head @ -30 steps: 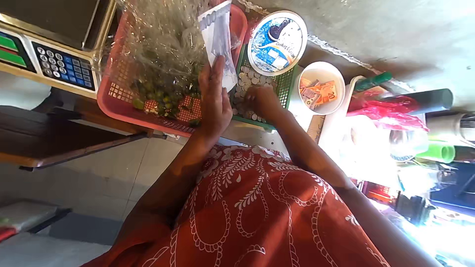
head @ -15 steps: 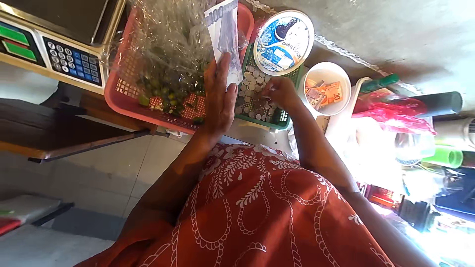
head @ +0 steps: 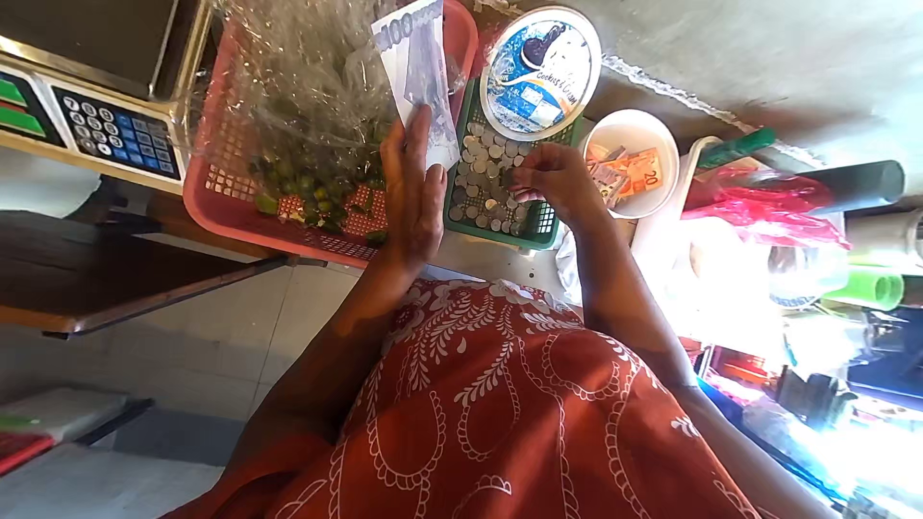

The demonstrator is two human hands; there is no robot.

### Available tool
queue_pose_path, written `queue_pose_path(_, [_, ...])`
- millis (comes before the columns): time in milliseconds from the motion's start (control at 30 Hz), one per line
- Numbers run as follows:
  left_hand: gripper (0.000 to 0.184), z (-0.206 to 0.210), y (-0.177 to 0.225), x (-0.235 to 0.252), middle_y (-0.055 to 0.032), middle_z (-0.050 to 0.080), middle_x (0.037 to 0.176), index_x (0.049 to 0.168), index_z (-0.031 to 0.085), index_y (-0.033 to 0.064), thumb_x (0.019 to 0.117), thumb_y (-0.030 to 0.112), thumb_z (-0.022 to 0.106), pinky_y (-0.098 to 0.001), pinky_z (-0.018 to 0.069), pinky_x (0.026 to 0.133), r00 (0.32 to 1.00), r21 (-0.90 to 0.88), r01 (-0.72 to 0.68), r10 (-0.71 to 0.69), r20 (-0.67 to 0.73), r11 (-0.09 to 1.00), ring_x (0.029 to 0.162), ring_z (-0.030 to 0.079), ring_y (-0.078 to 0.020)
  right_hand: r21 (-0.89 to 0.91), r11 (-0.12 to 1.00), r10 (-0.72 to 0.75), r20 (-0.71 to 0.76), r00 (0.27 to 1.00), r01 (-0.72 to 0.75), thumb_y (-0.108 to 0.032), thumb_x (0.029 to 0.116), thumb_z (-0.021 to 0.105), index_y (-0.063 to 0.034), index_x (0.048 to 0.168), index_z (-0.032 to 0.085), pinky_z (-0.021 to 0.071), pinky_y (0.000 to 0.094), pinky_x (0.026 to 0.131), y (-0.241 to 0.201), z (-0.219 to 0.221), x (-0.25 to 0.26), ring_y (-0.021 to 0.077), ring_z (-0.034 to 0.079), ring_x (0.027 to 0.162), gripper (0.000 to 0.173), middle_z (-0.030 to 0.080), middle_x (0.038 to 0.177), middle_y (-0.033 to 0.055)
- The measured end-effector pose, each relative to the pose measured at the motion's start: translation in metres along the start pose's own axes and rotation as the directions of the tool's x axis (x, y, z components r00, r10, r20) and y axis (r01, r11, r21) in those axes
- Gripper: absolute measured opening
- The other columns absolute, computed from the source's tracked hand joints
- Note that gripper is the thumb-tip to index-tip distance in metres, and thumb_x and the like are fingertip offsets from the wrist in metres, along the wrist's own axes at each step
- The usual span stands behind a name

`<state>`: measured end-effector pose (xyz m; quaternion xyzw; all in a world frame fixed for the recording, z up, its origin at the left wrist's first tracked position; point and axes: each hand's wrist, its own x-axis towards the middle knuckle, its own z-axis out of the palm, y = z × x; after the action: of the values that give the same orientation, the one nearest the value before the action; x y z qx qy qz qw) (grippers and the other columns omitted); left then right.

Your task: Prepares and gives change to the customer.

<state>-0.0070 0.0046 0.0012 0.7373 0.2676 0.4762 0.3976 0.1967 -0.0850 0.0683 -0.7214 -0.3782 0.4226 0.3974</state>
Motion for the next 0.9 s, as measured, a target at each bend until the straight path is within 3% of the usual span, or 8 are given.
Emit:
queue_pose_path(67, [0.058, 0.0, 0.001, 0.0, -0.0328, 0.035, 0.154, 0.152, 0.039, -0.0068, 0.1055, 0.025, 0.027, -0.0408, 0.0283, 0.121, 1.0, -0.003, 0.007, -0.007, -0.002, 1.0, 0.144, 0.036, -0.0344, 0.059, 0.994, 0.092, 0.027, 0.995, -0.094, 0.0, 0.0993, 0.06, 0.0046, 0.106, 0.052, 0.0659, 0.0369, 0.069, 0.042, -0.008, 0.029, 0.0218, 0.075, 0.078, 0.012, 0.066, 0.096, 0.0156])
queue_pose_path(133, [0.058, 0.001, 0.001, 0.0, -0.0334, 0.035, 0.153, 0.153, 0.039, -0.0068, 0.1057, 0.026, 0.026, -0.0406, 0.0288, 0.121, 1.0, -0.006, 0.0, 0.0, -0.009, 1.0, 0.143, 0.037, -0.0344, 0.033, 0.977, 0.21, 0.016, 0.978, -0.21, 0.001, 0.0996, 0.059, 0.0022, 0.112, 0.052, 0.0656, 0.0379, 0.069, 0.04, -0.003, 0.034, 0.0226, 0.075, 0.078, 0.014, 0.066, 0.099, 0.0154])
queue_pose_path(267, [0.06, 0.002, -0.002, 0.0, -0.0339, 0.035, 0.153, 0.152, 0.038, -0.0075, 0.1062, 0.028, 0.025, -0.0414, 0.0292, 0.121, 0.999, -0.01, -0.025, 0.024, -0.022, 1.0, 0.143, 0.037, -0.035, -0.006, 0.983, 0.181, 0.108, 0.977, -0.182, 0.002, 0.101, 0.053, 0.0041, 0.127, 0.059, 0.0647, 0.0359, 0.07, 0.041, 0.0, 0.029, 0.023, 0.074, 0.085, 0.027, 0.066, 0.112, 0.0196])
queue_pose_path(400, [0.061, 0.001, 0.0, -0.001, -0.0335, 0.034, 0.155, 0.153, 0.037, -0.0082, 0.1061, 0.029, 0.023, -0.0404, 0.026, 0.123, 1.0, -0.02, -0.001, 0.001, -0.005, 1.0, 0.146, 0.035, -0.0344, -0.075, 0.9, 0.434, 0.049, 0.899, -0.43, 0.007, 0.105, 0.041, -0.003, 0.135, 0.055, 0.0595, 0.0365, 0.082, -0.044, 0.018, -0.017, 0.0239, 0.071, 0.093, 0.035, 0.064, 0.123, 0.0181])
queue_pose_path(467, [0.062, 0.001, 0.0, -0.001, -0.0328, 0.034, 0.156, 0.153, 0.036, -0.0079, 0.1064, 0.03, 0.023, -0.0409, 0.0264, 0.123, 1.0, -0.028, 0.001, -0.001, -0.005, 1.0, 0.146, 0.035, -0.034, -0.036, 0.971, 0.239, 0.121, 0.964, -0.236, 0.008, 0.1005, 0.042, 0.0039, 0.131, 0.058, 0.0638, 0.0346, 0.072, 0.007, 0.006, 0.004, 0.0233, 0.074, 0.085, 0.034, 0.066, 0.116, 0.022])
queue_pose_path(533, [0.063, 0.002, -0.001, -0.002, -0.0317, 0.034, 0.155, 0.154, 0.037, -0.0065, 0.1072, 0.033, 0.023, -0.0406, 0.0282, 0.122, 1.0, -0.035, 0.006, -0.006, -0.01, 0.999, 0.145, 0.036, -0.0328, -0.03, 0.974, 0.227, 0.155, 0.961, -0.225, 0.008, 0.0996, 0.045, 0.0027, 0.128, 0.061, 0.0643, 0.0347, 0.072, 0.037, -0.001, 0.027, 0.0216, 0.074, 0.084, 0.033, 0.067, 0.115, 0.0197])
queue_pose_path(800, [0.063, 0.001, -0.002, -0.002, -0.0306, 0.034, 0.156, 0.154, 0.036, -0.0076, 0.108, 0.034, 0.023, -0.0411, 0.0273, 0.122, 0.999, -0.056, -0.029, 0.027, -0.028, 0.998, 0.146, 0.035, -0.0316, -0.046, 0.977, 0.213, 0.172, 0.962, -0.208, -0.002, 0.0989, 0.061, -0.0001, 0.123, 0.064, 0.0612, 0.0341, 0.069, 0.046, -0.002, 0.029, 0.0195, 0.071, 0.086, 0.024, 0.068, 0.112, 0.0153])
queue_pose_path(900, [0.065, 0.001, -0.002, -0.002, -0.0299, 0.033, 0.157, 0.153, 0.037, -0.0075, 0.1087, 0.038, 0.023, -0.0414, 0.0277, 0.122, 0.999, -0.08, -0.015, 0.012, -0.03, 0.997, 0.146, 0.034, -0.0313, -0.044, 0.972, 0.236, 0.144, 0.961, -0.232, -0.005, 0.1033, 0.056, 0.0004, 0.127, 0.061, 0.0607, 0.0338, 0.071, 0.013, 0.001, 0.002, 0.0195, 0.07, 0.085, 0.025, 0.066, 0.114, 0.0161])
